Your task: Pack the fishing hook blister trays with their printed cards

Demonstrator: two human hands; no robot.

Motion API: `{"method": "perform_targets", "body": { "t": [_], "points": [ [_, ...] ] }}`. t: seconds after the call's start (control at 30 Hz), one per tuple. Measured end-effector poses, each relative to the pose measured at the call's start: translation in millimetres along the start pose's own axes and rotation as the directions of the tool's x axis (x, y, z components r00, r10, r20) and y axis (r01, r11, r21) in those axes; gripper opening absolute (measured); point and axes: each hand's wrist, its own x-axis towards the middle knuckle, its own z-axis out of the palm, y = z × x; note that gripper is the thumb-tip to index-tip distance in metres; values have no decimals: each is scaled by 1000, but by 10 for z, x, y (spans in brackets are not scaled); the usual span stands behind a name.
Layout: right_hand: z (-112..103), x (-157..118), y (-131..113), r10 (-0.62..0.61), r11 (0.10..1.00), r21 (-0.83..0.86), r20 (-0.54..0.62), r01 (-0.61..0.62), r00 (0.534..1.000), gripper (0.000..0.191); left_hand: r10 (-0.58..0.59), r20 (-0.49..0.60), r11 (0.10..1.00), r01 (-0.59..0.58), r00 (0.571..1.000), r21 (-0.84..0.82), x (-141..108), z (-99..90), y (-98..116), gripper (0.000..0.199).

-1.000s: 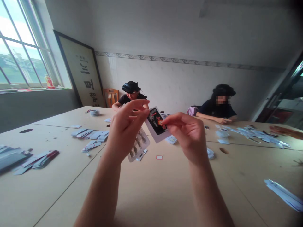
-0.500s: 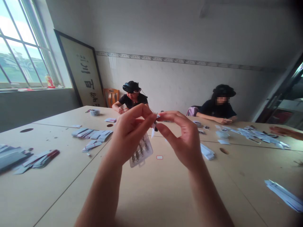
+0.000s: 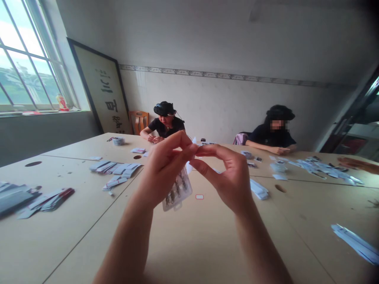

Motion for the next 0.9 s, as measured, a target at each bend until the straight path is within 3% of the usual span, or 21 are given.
{"method": "perform_targets", "body": {
  "t": [0.2,0.43,0.9],
  "points": [
    [16,6,-8,-5,1000,-12,-25,5,1000,16,-35,-6,999,35,999,-20,-17,14,-17,21],
    [57,-1,26,-11,1000,-19,-46,11,999,10,-19,-53,997,23,998,78,-13,25,-2,22],
    [64,-5,55,-15,999,34,-21,16,1000,8,-40,-56,994,46,998,102,-8,20,-4,24]
  ]
}}
